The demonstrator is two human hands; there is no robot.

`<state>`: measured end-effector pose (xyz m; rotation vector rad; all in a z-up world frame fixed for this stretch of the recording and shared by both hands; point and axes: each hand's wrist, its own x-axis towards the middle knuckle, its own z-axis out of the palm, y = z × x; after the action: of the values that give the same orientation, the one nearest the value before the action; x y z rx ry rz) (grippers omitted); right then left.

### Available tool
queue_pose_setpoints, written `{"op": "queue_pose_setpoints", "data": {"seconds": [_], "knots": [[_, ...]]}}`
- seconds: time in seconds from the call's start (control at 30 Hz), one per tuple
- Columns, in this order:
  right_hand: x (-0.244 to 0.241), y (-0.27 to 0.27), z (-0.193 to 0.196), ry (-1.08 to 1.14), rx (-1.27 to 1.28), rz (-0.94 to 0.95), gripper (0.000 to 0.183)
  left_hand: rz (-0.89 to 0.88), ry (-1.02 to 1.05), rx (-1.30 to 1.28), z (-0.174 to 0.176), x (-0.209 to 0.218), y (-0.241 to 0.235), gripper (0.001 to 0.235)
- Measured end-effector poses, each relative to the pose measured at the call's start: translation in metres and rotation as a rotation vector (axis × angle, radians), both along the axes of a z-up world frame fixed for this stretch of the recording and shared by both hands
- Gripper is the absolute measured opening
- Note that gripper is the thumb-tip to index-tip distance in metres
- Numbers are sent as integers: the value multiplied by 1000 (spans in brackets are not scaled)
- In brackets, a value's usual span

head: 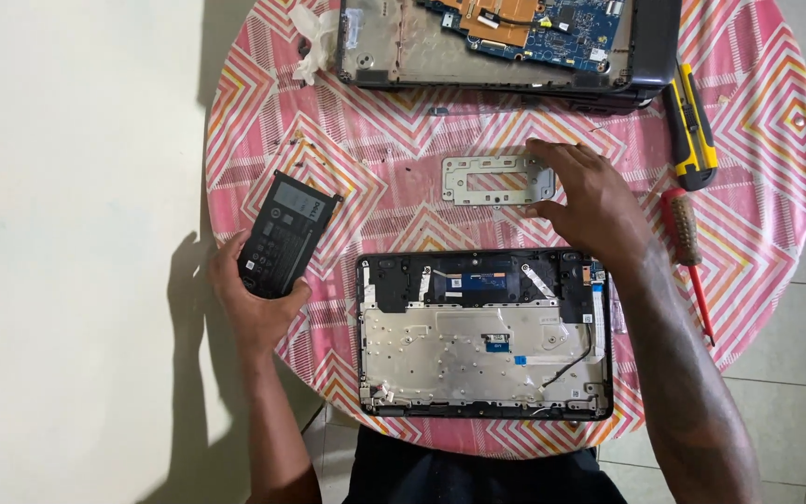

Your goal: The person places a metal bracket into the laptop chassis and secures it with a screwdriver. They then use a red plastic pry tool to adjust internal components before placing the battery back into the laptop.

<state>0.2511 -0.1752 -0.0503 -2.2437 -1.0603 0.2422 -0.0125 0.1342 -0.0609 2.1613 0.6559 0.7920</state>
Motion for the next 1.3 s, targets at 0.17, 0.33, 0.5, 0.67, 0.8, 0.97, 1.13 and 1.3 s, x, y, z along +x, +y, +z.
{"op": "queue_pose_setpoints", "data": {"seconds": [0.17,0.33,0.5,0.67,0.8,0.97,1.13,1.3], "knots": [[4,0,5,-56,-6,50,67,-27,17,93,-7,0,1,85],[4,-1,12,-57,26,75,69,2,49,49,-10,-3,-2,82],[-26,-16,42,-121,56,138,62,-27,132,135,0,-3,-7,73],[-76,-42,44,-87,4,112,57,-23,152,186,0,-2,-8,71],[-102,-48,36,-63,59,104,54,0,226,136,0,-2,-11,73],[-110,-40,28,-20,60,54,48,-45,-19,267,-5,6,-24,54],[-116,-32,14,-9,150,36,43,-232,0,203,-7,12,-84,46],[-120,-32,13,-54,112,26,41,-344,152,244,2,22,-121,58]]}}
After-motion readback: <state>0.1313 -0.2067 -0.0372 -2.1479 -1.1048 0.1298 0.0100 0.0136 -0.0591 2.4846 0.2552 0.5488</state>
